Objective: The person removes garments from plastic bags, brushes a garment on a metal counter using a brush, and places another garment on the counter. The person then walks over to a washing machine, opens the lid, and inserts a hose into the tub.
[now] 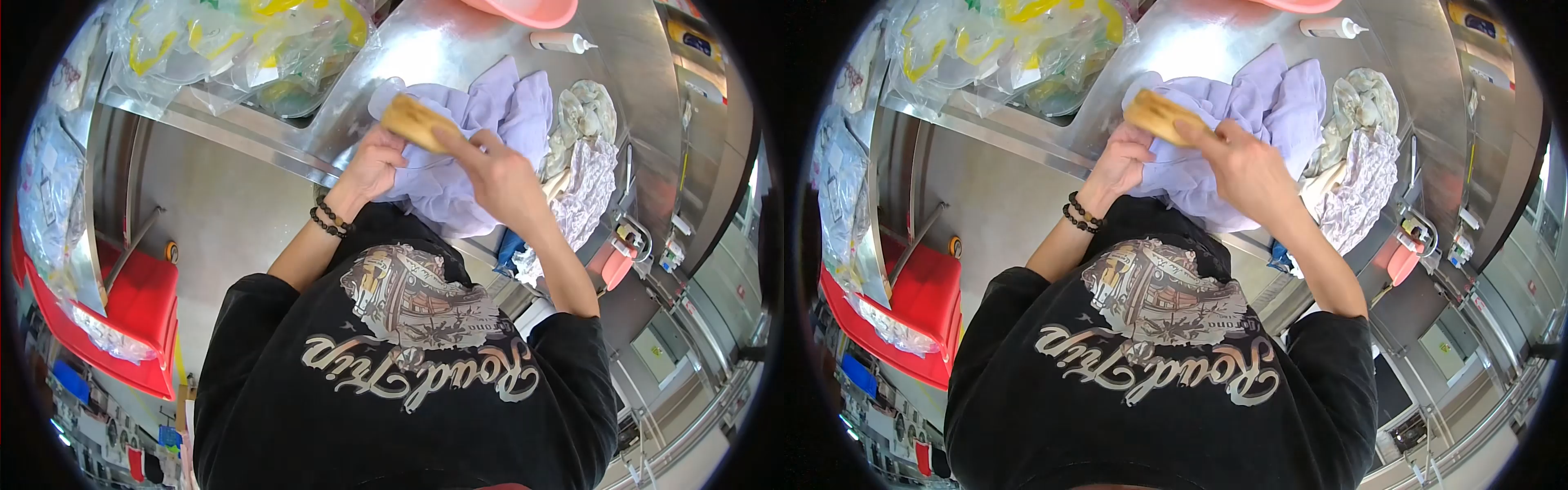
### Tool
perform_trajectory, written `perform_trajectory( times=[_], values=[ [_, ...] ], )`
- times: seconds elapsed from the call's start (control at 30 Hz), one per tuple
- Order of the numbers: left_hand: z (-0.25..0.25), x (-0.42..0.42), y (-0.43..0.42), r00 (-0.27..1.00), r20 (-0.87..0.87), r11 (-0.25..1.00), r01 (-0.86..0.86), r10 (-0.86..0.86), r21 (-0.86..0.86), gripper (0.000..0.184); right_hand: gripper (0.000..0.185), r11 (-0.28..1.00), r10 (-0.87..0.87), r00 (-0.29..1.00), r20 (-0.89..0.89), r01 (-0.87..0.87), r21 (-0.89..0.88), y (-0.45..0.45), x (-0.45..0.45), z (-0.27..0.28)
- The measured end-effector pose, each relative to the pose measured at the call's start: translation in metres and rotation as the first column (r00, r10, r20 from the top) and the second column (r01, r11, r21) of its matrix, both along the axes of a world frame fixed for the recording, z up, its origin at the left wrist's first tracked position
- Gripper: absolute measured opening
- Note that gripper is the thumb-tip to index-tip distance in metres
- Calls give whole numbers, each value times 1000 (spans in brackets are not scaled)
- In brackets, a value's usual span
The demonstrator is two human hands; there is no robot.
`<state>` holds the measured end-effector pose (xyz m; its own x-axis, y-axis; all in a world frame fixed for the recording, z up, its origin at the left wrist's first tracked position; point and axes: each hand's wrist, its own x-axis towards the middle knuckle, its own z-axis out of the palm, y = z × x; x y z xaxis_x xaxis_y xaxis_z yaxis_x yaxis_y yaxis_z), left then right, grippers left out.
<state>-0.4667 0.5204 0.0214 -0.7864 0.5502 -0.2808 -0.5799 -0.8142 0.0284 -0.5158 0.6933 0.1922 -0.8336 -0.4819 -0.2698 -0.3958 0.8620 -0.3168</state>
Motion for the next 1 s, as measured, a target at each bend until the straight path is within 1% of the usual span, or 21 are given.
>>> perform_trajectory(
  times=[0.13, 0.17, 0.23, 0.3, 0.33, 0.47, 0.5, 0.63, 0.67, 0.8, 0.83, 0.9, 0.97, 1.0],
  values=[
    [8, 15, -2, 998, 60, 983, 25, -14, -182, 85, 56, 995, -35, 997, -61, 41, 92, 19, -1, -28],
    [9, 20, -1, 998, 62, 983, 31, -20, -179, 85, 56, 994, -41, 997, -59, 47, 95, 21, 6, -24],
    [8, 27, -5, 997, 81, 975, 34, -16, -219, 85, 56, 999, -41, 995, -89, 43, 21, 18, 18, -15],
    [3, 23, -9, 995, 87, 963, -17, 42, -269, 84, 56, 998, 9, 991, -132, -17, -62, 12, 10, -13],
    [3, 27, -11, 994, 95, 961, -23, 51, -275, 84, 56, 997, 17, 992, -124, -25, -68, 11, 10, -15],
    [2, 34, -8, 1000, -26, 986, -11, 7, -167, 85, 54, 973, 29, 992, -121, -1, 229, 19, 1, -27],
    [4, 30, -9, 999, -35, 986, -14, 9, -167, 85, 54, 974, 31, 991, -130, -1, 229, 18, 3, -25],
    [16, 28, -23, 1000, 18, 973, 6, -1, -231, 89, 52, 982, 187, 969, -164, -182, 44, 6, 35, -17],
    [18, 27, -24, 1000, 16, 972, 8, -5, -233, 89, 52, 983, 183, 969, -167, -179, 42, 8, 32, -21],
    [27, 26, -15, 998, -7, 989, -55, 55, -135, 92, 52, 981, -14, 972, -236, 59, 182, 31, 9, -40],
    [26, 23, -16, 999, -15, 989, -54, 52, -135, 92, 52, 981, -16, 970, -244, 62, 182, 30, 11, -39],
    [28, 28, -18, 999, -8, 977, -50, 50, -209, 92, 52, 992, 110, 970, -215, -94, 83, 21, 31, -32],
    [29, 28, -21, 999, -14, 959, -32, 29, -283, 93, 52, 973, 219, 952, -213, -228, -18, 15, 46, -27],
    [27, 26, -20, 999, -27, 959, -28, 21, -282, 93, 51, 986, 157, 963, -217, -141, 87, 23, 38, -36]
  ],
)
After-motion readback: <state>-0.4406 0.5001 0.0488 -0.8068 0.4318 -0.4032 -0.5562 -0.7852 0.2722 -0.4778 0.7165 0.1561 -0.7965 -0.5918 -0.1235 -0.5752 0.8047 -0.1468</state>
